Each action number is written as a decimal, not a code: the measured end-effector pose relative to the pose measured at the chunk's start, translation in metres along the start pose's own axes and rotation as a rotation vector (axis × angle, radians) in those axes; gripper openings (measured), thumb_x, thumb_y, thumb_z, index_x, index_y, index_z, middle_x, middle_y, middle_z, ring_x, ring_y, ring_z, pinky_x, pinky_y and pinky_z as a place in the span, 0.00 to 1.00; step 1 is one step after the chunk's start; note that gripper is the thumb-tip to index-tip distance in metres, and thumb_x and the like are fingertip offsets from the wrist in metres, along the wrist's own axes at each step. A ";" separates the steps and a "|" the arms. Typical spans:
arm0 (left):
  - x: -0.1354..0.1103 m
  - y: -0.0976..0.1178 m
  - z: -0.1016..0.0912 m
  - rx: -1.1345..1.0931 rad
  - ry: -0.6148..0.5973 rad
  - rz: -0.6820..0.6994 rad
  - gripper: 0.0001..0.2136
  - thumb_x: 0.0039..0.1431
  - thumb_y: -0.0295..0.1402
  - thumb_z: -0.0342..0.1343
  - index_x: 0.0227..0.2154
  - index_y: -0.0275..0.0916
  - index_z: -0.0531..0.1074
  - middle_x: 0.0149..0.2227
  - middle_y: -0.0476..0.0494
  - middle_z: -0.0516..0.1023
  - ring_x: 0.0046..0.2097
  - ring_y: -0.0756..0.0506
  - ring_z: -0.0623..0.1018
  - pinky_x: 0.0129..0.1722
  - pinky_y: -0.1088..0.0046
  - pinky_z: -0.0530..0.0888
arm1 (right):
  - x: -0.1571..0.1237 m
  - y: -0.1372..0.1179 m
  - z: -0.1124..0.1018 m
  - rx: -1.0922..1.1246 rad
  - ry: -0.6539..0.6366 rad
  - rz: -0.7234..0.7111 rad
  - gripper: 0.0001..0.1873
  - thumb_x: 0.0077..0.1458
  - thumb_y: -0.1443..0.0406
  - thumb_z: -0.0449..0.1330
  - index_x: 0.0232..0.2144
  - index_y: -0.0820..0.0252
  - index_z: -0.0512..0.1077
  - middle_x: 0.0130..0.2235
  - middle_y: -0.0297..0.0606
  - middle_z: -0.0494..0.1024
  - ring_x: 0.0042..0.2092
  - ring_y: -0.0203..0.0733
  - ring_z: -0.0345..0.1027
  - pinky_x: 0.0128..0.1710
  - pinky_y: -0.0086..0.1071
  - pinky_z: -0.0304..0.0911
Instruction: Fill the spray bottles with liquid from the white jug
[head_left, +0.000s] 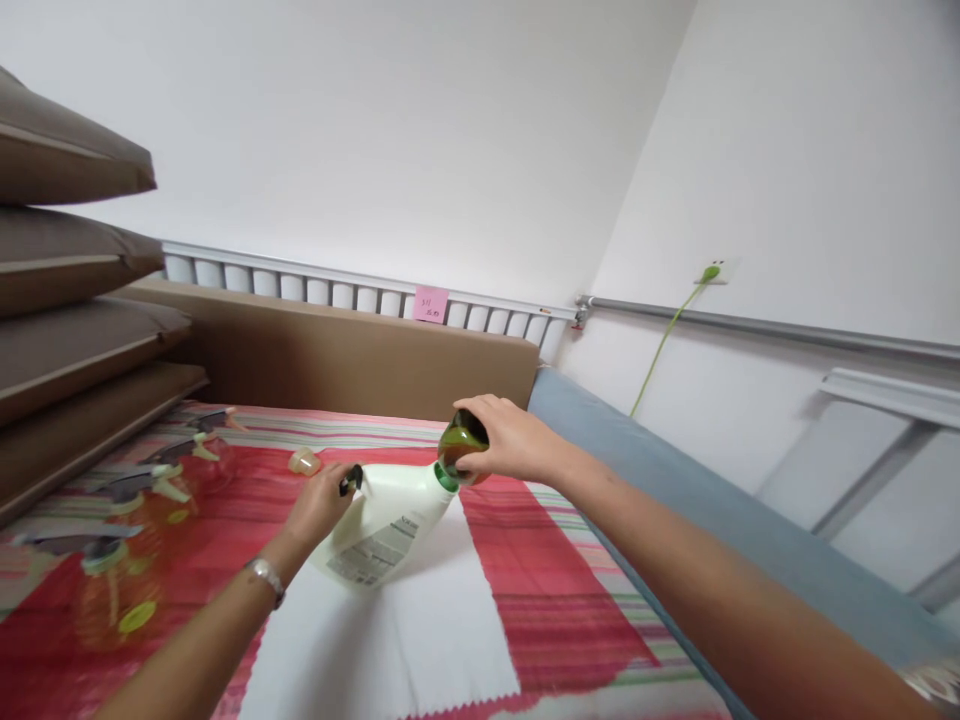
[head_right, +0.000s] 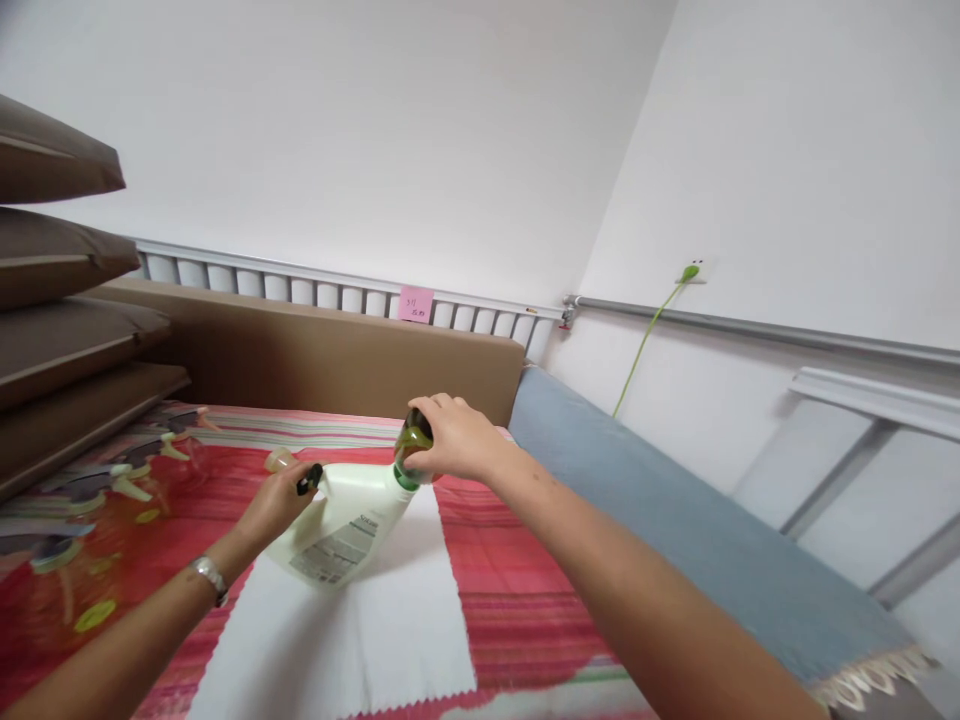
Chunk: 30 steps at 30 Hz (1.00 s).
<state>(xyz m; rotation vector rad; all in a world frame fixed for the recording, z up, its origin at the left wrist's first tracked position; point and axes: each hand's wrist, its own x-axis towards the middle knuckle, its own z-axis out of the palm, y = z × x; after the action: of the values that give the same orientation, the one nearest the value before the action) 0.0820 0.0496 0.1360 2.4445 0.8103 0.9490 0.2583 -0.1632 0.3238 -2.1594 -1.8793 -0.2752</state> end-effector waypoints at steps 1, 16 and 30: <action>-0.001 -0.002 0.000 -0.008 0.006 -0.008 0.11 0.48 0.24 0.50 0.35 0.39 0.72 0.33 0.42 0.77 0.37 0.42 0.76 0.35 0.71 0.68 | 0.000 0.002 0.001 0.031 0.018 0.012 0.35 0.40 0.52 0.63 0.51 0.52 0.62 0.49 0.41 0.68 0.48 0.50 0.61 0.44 0.40 0.59; -0.015 -0.086 0.005 -0.302 0.160 -0.327 0.11 0.43 0.36 0.53 0.30 0.37 0.70 0.18 0.53 0.69 0.21 0.48 0.70 0.21 0.76 0.63 | -0.020 0.021 0.088 1.567 0.390 0.599 0.24 0.46 0.52 0.61 0.45 0.52 0.67 0.49 0.39 0.72 0.46 0.47 0.68 0.39 0.40 0.66; -0.019 -0.092 0.001 -0.553 0.200 -0.466 0.15 0.35 0.35 0.59 0.28 0.33 0.71 0.14 0.56 0.65 0.15 0.52 0.65 0.15 0.77 0.61 | -0.116 -0.016 0.226 2.398 0.132 1.076 0.21 0.48 0.55 0.62 0.42 0.60 0.70 0.39 0.45 0.78 0.36 0.47 0.72 0.36 0.40 0.66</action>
<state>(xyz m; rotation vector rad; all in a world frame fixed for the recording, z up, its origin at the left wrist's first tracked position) 0.0372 0.1064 0.0761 1.6198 0.9706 1.0641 0.2196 -0.1975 0.0750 -0.7030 0.1170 1.2272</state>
